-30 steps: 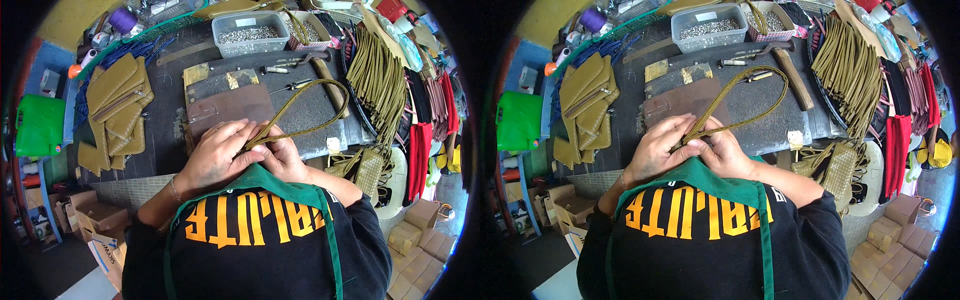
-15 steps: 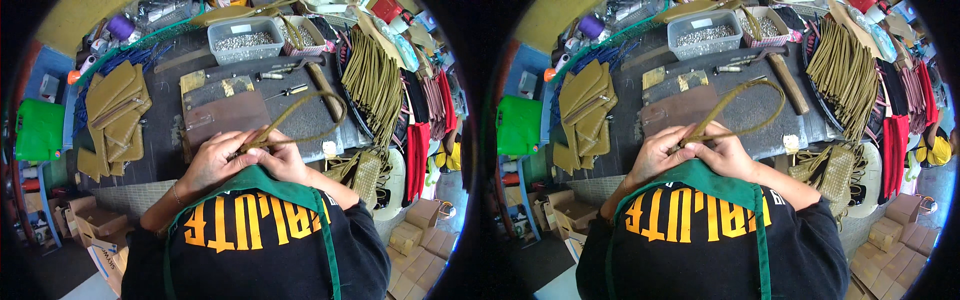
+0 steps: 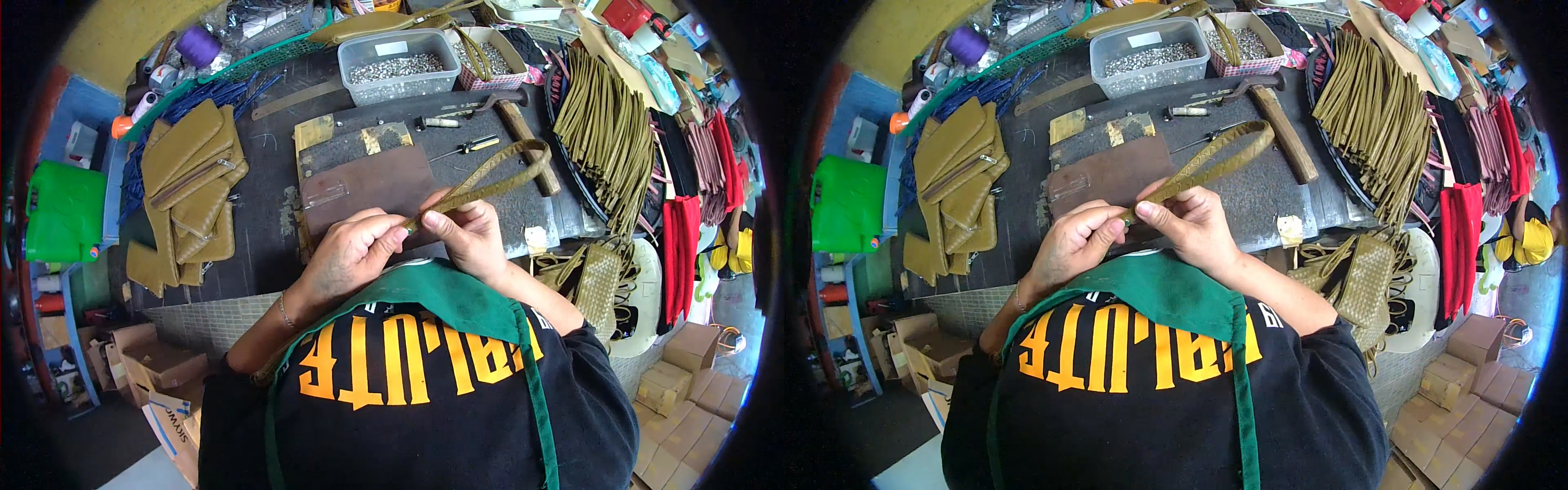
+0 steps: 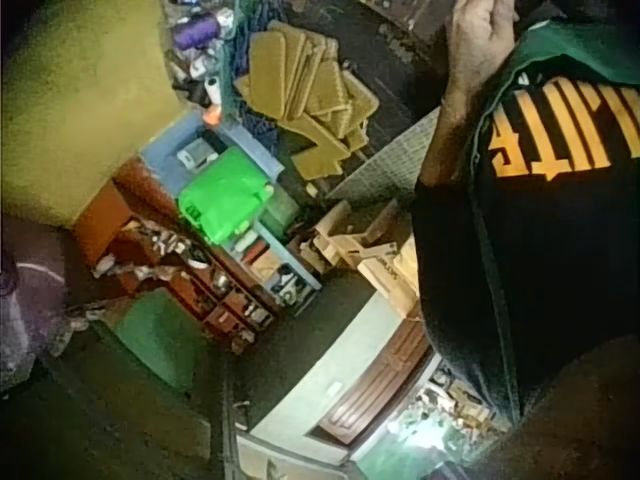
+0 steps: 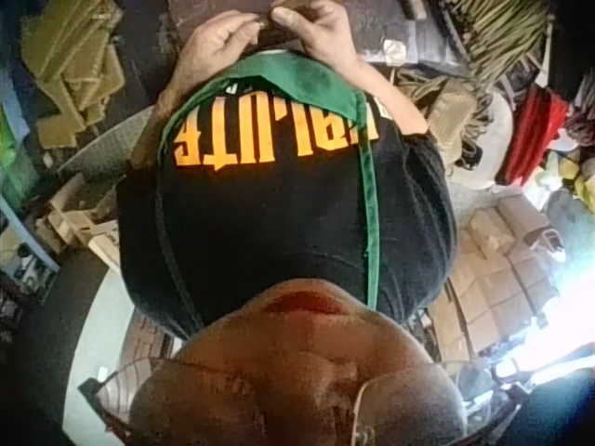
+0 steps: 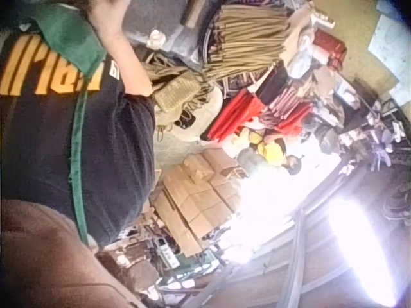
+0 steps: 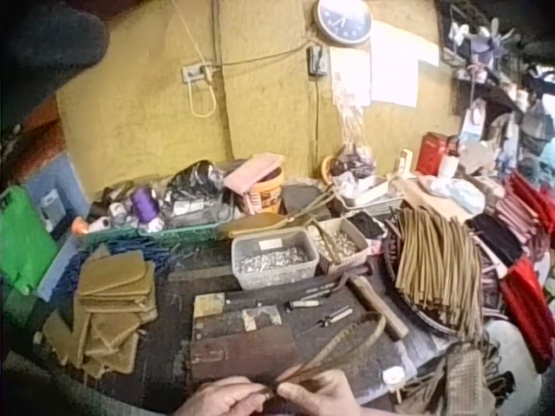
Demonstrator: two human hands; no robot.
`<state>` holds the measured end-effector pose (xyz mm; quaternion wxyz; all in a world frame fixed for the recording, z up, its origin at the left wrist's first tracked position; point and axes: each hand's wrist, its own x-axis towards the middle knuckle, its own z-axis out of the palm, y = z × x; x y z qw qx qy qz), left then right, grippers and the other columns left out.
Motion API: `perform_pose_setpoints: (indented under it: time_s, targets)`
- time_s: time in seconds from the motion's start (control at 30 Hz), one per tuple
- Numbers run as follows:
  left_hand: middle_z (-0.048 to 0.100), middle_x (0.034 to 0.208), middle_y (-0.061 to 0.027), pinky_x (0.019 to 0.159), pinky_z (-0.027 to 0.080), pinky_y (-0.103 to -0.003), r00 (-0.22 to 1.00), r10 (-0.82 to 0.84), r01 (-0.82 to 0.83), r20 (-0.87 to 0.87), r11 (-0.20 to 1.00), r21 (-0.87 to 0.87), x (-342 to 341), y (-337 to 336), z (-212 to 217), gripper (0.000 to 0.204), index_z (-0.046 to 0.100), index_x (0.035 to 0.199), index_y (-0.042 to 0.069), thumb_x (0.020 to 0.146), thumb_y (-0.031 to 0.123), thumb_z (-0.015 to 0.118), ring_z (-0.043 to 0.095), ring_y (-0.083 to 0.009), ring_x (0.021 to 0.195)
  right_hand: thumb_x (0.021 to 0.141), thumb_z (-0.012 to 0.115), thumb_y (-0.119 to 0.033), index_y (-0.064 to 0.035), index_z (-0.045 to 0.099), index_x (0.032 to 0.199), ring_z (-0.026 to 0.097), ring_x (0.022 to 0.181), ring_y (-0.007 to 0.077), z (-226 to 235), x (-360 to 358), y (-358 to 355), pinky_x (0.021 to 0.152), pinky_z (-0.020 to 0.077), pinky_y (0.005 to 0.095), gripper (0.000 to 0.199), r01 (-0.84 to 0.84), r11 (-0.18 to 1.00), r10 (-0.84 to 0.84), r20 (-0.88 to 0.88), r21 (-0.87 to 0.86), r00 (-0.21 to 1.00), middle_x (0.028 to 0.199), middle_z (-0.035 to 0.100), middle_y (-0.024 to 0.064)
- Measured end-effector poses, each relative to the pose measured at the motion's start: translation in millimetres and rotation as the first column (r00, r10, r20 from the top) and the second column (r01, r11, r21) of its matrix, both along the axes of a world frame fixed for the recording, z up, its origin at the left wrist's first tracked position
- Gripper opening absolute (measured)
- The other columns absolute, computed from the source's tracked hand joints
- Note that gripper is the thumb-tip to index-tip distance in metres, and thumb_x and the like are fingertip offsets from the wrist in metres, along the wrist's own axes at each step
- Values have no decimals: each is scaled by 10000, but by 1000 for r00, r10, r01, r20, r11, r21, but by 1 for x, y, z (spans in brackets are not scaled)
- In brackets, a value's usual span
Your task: The person attaches a leather strap to a pouch by threading the strap through a metal ring and weaving the end into the strap itself. They repeat the action with another strap, picking up components from a work table covered in leather pieces and hardware.
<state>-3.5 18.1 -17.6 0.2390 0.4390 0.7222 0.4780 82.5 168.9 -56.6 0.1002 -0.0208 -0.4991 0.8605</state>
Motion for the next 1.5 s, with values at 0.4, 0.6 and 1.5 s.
perform_pose_setpoints:
  time_s: [0.4, 0.6, 1.5]
  targets:
    - [582, 778, -71, 610, 464, -242, 951, 47, -73, 306, 995, 73, 6, -4, -7, 179, 544, 935, -48, 836, 98, 514, 562, -101, 695, 786, 607, -103, -14, 493, 1065, 504, 761, 80, 4, 5, 2, 716, 437, 222, 315, -58, 994, 56, 22, 94, 998, 879, 547, 24]
    - [551, 757, -66, 680, 425, -242, 837, 194, -334, 512, 922, 197, -14, -15, 6, 192, 512, 948, -16, 876, 131, 413, 515, -119, 693, 783, 618, -155, -30, 422, 1147, 456, 903, 102, -6, 2, 7, 792, 407, 243, 432, -162, 948, 140, 97, 273, 985, 987, 478, 41]
    - [399, 1243, -41, 985, 165, -458, 344, 207, -465, 916, 885, -25, -51, 126, -37, 402, 421, 1170, 80, 823, 252, 527, 418, -207, 1111, 737, 594, -183, -3, 566, 983, 556, 846, 324, -38, 41, 163, 767, 432, 366, 306, 198, 94, -792, -48, 976, 609, 917, 564, 212]
